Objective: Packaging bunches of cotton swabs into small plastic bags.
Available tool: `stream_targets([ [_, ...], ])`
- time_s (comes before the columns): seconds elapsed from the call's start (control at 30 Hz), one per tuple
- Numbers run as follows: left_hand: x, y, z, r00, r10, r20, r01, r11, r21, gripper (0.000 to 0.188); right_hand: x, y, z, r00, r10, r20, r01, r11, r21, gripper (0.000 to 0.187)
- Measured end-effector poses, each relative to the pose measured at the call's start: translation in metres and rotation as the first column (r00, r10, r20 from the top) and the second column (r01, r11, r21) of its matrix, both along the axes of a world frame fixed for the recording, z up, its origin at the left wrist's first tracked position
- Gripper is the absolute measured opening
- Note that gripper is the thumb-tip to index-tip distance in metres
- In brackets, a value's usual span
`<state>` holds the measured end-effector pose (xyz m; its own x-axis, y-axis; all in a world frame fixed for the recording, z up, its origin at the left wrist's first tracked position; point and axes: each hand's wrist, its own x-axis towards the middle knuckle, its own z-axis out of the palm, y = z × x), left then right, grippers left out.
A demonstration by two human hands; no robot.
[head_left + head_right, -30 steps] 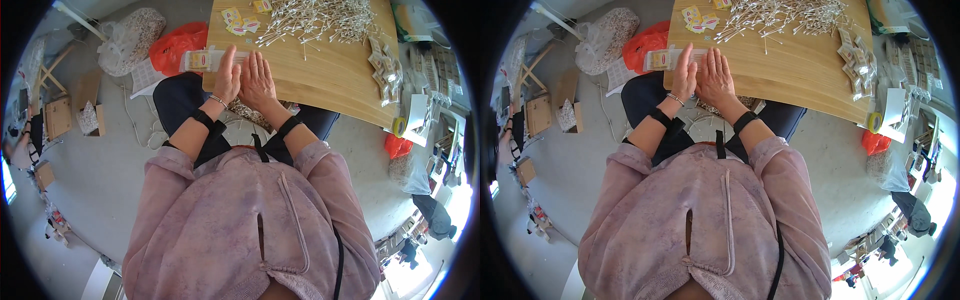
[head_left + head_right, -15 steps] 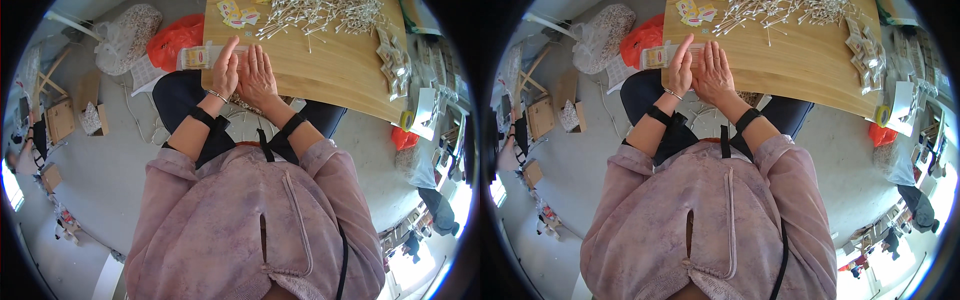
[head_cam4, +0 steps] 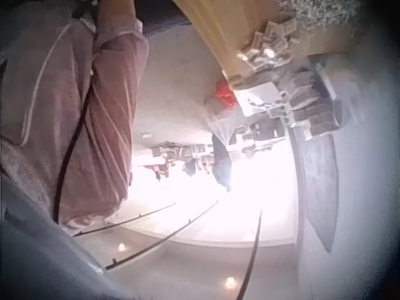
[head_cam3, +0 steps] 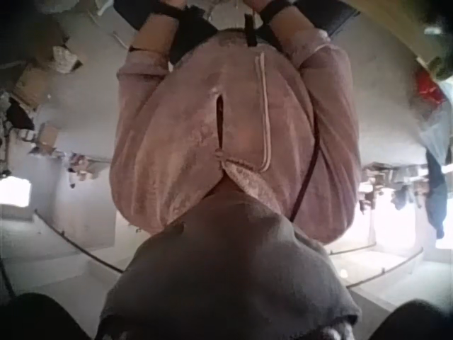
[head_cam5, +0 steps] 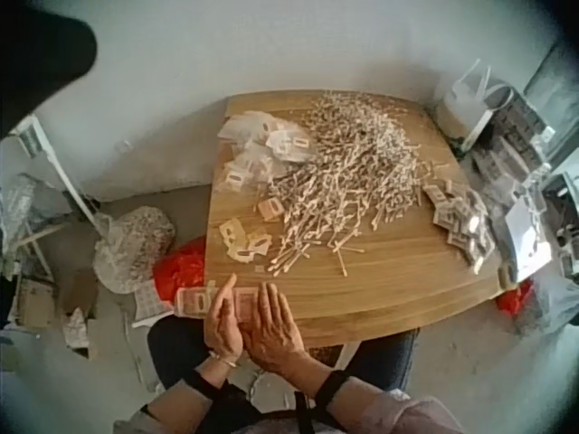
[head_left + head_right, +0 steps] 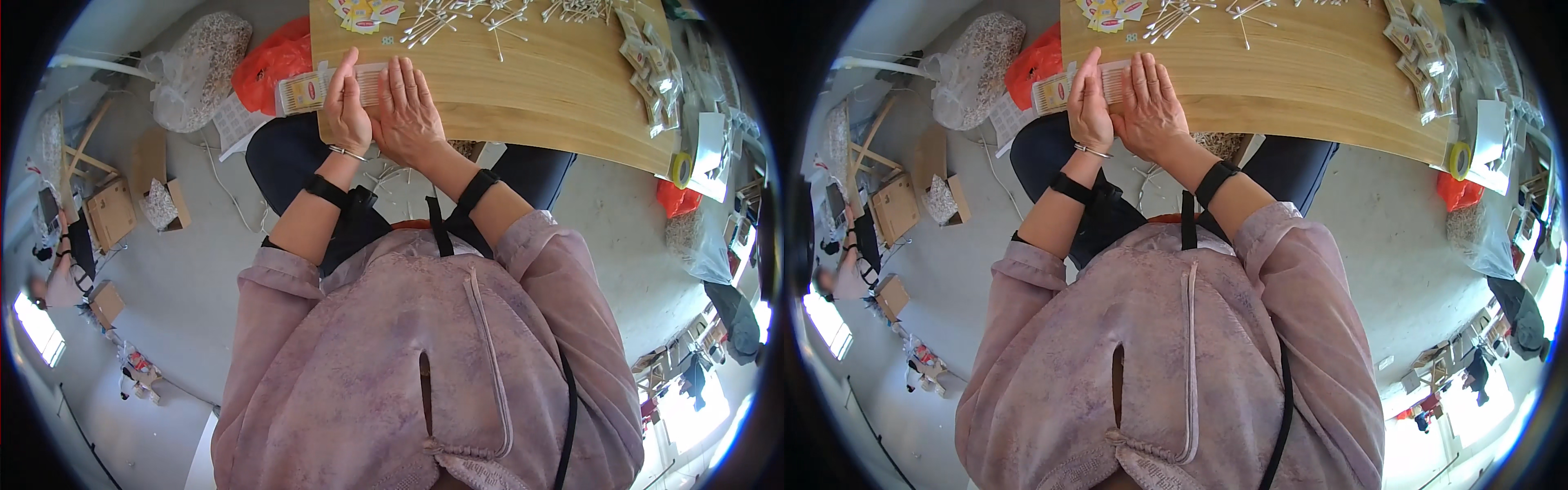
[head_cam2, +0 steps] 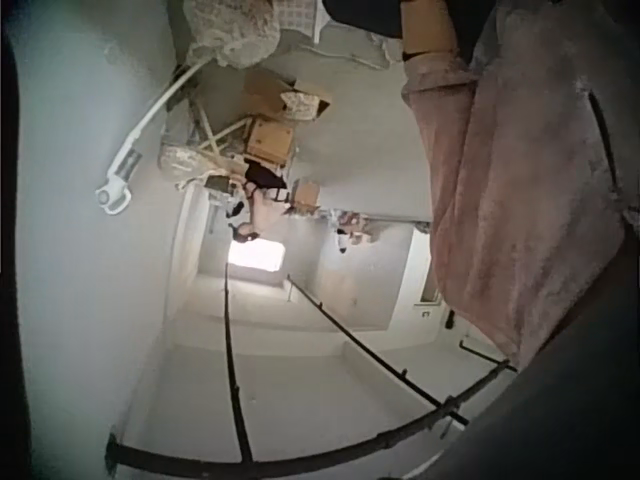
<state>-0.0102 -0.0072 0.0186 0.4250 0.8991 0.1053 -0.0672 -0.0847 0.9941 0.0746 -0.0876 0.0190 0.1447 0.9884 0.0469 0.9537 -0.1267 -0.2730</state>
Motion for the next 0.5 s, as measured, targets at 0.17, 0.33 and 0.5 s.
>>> stream_targets([
  [0.17,-0.002,0.002,0.001,1.000,-0.007,-0.026,0.007,1.000,0.009,0.037,-0.002,0.002,-0.001,1.000,-0.022,0.011,0.022,1.000,-0.004,0.073],
  [0.33,-0.007,0.005,-0.002,0.998,-0.051,-0.031,0.050,0.998,-0.034,0.037,-0.008,0.007,-0.005,0.997,-0.074,-0.014,0.074,0.997,0.002,0.073],
  [0.5,-0.008,0.005,0.006,0.981,-0.119,-0.156,0.126,0.991,0.034,0.039,-0.009,0.009,-0.008,0.991,-0.133,-0.023,0.133,0.991,-0.003,0.073],
])
